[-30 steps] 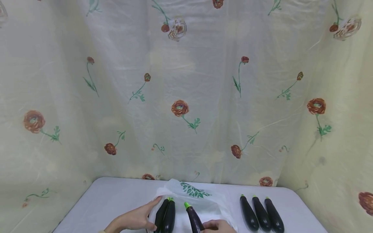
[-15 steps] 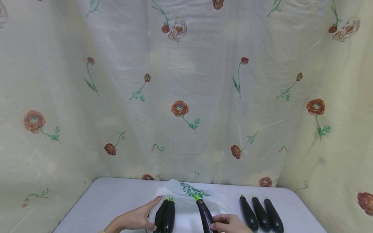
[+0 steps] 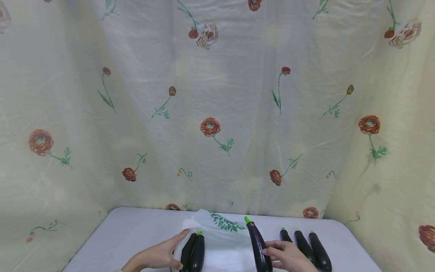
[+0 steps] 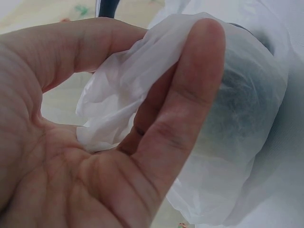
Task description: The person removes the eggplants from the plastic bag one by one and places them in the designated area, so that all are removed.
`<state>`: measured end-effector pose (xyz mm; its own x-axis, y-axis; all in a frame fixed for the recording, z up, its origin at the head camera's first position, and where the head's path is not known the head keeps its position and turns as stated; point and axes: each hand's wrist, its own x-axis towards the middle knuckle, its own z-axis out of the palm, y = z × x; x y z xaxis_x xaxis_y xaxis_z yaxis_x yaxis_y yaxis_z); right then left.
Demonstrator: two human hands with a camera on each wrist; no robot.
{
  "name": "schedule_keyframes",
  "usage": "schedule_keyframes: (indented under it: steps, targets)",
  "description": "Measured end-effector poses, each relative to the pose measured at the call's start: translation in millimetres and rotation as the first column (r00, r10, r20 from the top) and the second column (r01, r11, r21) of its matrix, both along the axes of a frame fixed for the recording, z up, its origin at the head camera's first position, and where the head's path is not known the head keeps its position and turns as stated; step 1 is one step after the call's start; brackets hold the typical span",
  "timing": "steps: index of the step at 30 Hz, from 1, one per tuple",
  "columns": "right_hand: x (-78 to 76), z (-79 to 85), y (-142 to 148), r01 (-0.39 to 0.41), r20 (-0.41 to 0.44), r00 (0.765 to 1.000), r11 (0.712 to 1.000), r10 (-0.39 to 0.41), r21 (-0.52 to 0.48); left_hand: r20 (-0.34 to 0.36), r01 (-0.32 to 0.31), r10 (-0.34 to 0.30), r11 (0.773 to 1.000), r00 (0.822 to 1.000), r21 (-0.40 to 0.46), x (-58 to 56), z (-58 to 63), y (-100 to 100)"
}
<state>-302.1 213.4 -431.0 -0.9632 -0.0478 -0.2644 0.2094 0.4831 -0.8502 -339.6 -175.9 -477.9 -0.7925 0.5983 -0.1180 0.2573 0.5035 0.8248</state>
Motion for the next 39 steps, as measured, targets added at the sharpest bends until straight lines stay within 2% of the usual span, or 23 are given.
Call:
schedule_keyframes:
  steps: [2, 4, 6, 8, 13, 20, 27, 33, 39]
  targets:
    - [-2.2, 1.0, 7, 0.016, 0.000, 1.000, 1.000, -0.016, -0.009, 0.007, -0.003, 0.003, 1.000, 1.000, -0.006, 1.3, 1.3, 1]
    - [-4.2, 1.7, 13, 0.030, -0.004, 1.000, 0.999, -0.031, -0.018, 0.022, -0.041, 0.040, 0.999, 0.999, 0.019, 8.8, 8.2, 7]
    - [-5.8, 3.2, 20, 0.045, -0.005, 0.999, 0.998, -0.045, -0.046, 0.016, -0.051, 0.051, 0.999, 0.999, 0.005, 11.8, 10.8, 9]
    - [-6.5, 5.0, 28, 0.027, -0.023, 0.999, 0.997, -0.029, -0.074, 0.005, -0.058, 0.058, 0.998, 0.998, -0.004, 13.9, 12.8, 10]
    - [-6.9, 8.0, 51, -0.032, -0.100, 0.995, 0.983, 0.014, -0.181, -0.007, -0.064, 0.064, 0.998, 0.998, -0.017, 14.3, 13.7, 11]
    - [-15.4, 11.7, 71, 0.046, -0.094, 0.994, 0.982, -0.064, -0.183, -0.048, -0.057, 0.056, 0.998, 0.997, -0.031, 16.3, 14.4, 10]
    - [-22.3, 14.1, 89, 0.083, -0.056, 0.994, 0.977, -0.096, -0.198, 0.008, -0.078, 0.078, 0.996, 0.997, -0.031, 13.2, 11.7, 11]
    - [-25.4, 11.7, 105, 0.038, -0.099, 0.993, 0.975, -0.061, -0.221, -0.017, -0.069, 0.068, 0.997, 0.998, -0.041, 12.9, 10.7, 10]
    - [-29.5, 6.6, 124, 0.016, -0.113, 0.992, 0.964, -0.047, -0.266, -0.009, -0.068, 0.067, 0.997, 0.998, -0.031, 13.2, 11.1, 9]
